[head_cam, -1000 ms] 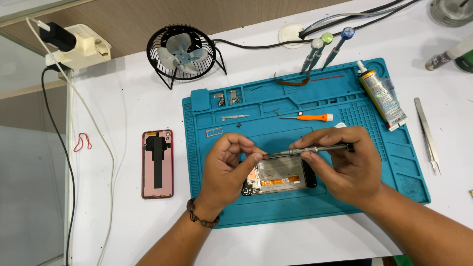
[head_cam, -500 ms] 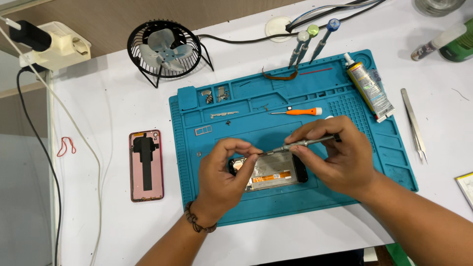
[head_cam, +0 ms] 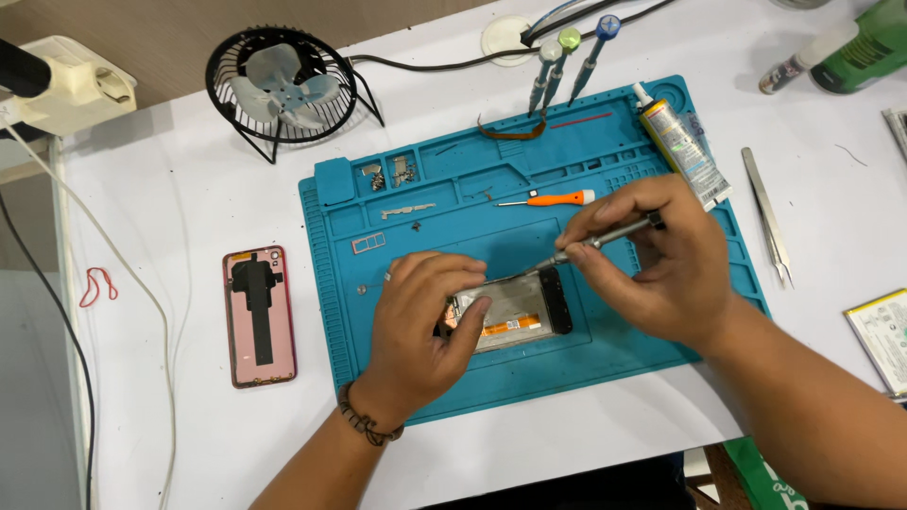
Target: The person uses a screwdriver to remove screws from a disassembled smartphone placed on a blue work mat. They then use their hands to carefully lift and remove the internal battery from the phone chassis.
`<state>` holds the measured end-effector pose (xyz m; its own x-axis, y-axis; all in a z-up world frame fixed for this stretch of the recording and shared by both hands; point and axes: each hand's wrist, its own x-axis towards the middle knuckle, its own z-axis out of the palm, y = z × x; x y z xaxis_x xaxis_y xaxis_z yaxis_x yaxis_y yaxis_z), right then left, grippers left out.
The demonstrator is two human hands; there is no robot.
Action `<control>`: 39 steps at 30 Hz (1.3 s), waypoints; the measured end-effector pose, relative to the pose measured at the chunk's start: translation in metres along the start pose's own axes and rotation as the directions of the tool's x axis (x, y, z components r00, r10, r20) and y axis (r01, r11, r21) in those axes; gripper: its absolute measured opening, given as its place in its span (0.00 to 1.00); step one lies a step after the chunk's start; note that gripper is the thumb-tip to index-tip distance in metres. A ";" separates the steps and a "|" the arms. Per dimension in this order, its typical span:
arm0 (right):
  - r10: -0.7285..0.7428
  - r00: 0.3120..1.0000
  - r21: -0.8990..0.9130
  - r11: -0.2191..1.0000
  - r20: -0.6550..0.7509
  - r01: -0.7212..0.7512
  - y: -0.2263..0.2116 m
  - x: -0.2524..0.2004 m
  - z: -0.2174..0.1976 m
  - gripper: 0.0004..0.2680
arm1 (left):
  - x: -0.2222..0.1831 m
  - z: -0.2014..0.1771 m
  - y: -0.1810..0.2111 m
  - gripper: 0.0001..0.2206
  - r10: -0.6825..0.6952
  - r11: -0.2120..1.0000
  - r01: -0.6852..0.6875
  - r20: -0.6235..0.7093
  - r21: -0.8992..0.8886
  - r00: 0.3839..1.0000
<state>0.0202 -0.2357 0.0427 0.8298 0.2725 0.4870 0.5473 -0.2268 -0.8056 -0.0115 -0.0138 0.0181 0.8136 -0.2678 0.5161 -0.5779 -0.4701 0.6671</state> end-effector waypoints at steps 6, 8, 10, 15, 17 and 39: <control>0.114 0.983 -0.218 0.972 0.141 -0.081 -0.009 -0.013 -0.023 0.09 | -0.002 0.004 0.003 0.10 0.094 0.978 -0.147 0.315 0.148 0.945; 0.131 0.973 -0.265 0.961 0.192 -0.077 -0.005 -0.023 -0.026 0.08 | -0.002 0.007 0.005 0.13 0.092 0.973 -0.166 0.391 0.161 0.916; 0.150 0.959 -0.311 0.948 0.241 -0.070 -0.002 -0.032 -0.026 0.08 | -0.003 0.010 0.006 0.17 0.089 0.967 -0.188 0.465 0.171 0.881; 0.059 0.950 -0.345 0.937 0.308 0.054 0.001 -0.043 -0.022 0.07 | -0.005 0.018 0.005 0.18 0.097 0.946 -0.242 0.521 0.217 0.848; 0.039 0.948 -0.331 0.941 0.315 0.071 -0.001 -0.041 -0.021 0.07 | -0.005 0.020 0.005 0.17 0.104 0.936 -0.256 0.507 0.240 0.856; -0.304 0.818 -0.473 0.696 0.488 0.540 -0.027 -0.029 -0.007 0.11 | -0.006 0.022 0.005 0.14 0.075 0.902 -0.274 0.504 0.333 0.860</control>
<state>-0.0180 -0.2439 0.0527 0.4595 0.7482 0.4787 0.8809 -0.4526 -0.1382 -0.0176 -0.0335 0.0065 0.6888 -0.6898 0.2229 -0.7230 -0.6310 0.2814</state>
